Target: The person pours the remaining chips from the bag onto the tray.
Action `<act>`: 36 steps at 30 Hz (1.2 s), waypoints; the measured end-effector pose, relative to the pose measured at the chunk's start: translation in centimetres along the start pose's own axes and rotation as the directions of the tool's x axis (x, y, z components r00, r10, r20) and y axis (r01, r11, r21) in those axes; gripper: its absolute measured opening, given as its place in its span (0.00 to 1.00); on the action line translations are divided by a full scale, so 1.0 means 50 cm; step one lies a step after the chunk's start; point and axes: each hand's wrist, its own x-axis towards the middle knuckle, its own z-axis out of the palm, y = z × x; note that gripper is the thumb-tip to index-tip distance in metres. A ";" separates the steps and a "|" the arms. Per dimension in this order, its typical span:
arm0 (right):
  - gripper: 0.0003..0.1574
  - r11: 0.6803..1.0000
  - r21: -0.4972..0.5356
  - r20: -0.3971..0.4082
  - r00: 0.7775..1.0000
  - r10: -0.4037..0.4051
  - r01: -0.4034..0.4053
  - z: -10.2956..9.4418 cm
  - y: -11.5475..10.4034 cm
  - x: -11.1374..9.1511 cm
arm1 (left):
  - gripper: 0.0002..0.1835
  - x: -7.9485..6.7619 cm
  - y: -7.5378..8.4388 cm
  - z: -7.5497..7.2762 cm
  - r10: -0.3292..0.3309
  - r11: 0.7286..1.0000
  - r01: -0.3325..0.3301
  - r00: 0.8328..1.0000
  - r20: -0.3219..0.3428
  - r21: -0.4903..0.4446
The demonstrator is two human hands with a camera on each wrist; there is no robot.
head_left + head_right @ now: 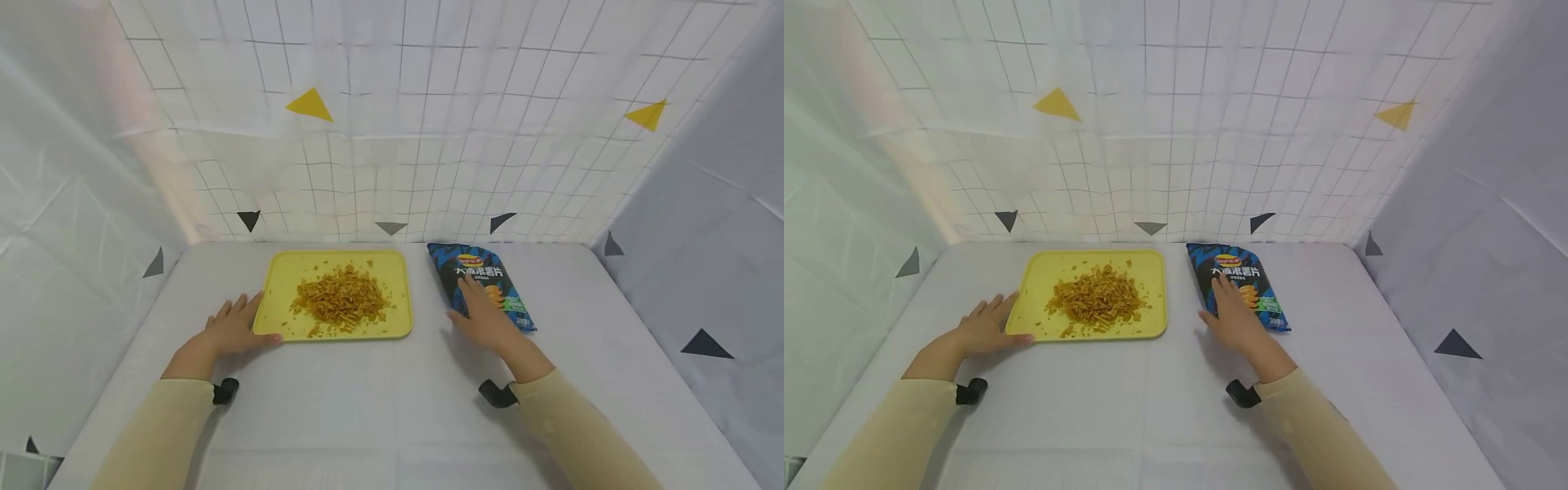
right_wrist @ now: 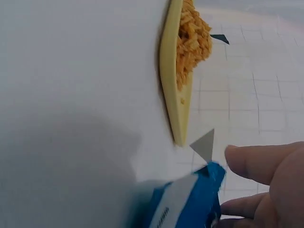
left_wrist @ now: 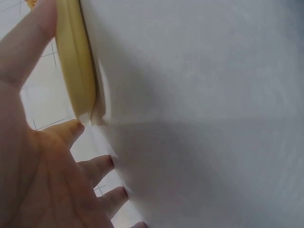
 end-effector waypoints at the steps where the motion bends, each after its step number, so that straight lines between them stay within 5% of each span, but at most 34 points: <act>1: 0.48 1.000 0.009 -0.013 1.000 -0.016 0.017 -0.007 0.004 -0.002 | 0.66 0.001 -0.001 0.000 0.000 1.000 0.000 1.000 -0.001 0.000; 6: 0.40 0.996 -0.029 -0.045 0.996 -0.081 0.080 -0.033 0.027 -0.007 | 0.67 0.002 -0.003 0.002 0.000 1.000 0.000 1.000 0.000 -0.002; 11: 0.41 0.992 -0.120 0.004 0.999 -0.043 0.043 -0.037 0.044 -0.005 | 0.67 0.002 -0.005 0.002 0.000 1.000 0.000 1.000 -0.006 0.004; 16: 0.41 0.995 -0.093 0.054 0.998 -0.028 0.033 -0.022 0.051 -0.002 | 0.67 0.003 -0.008 0.004 0.007 1.000 -0.006 1.000 -0.010 0.010; 36: 0.40 0.987 -0.148 0.111 0.991 0.076 -0.059 0.016 0.002 0.020 | 0.65 -0.003 0.005 -0.002 -0.002 1.000 0.002 1.000 0.001 0.015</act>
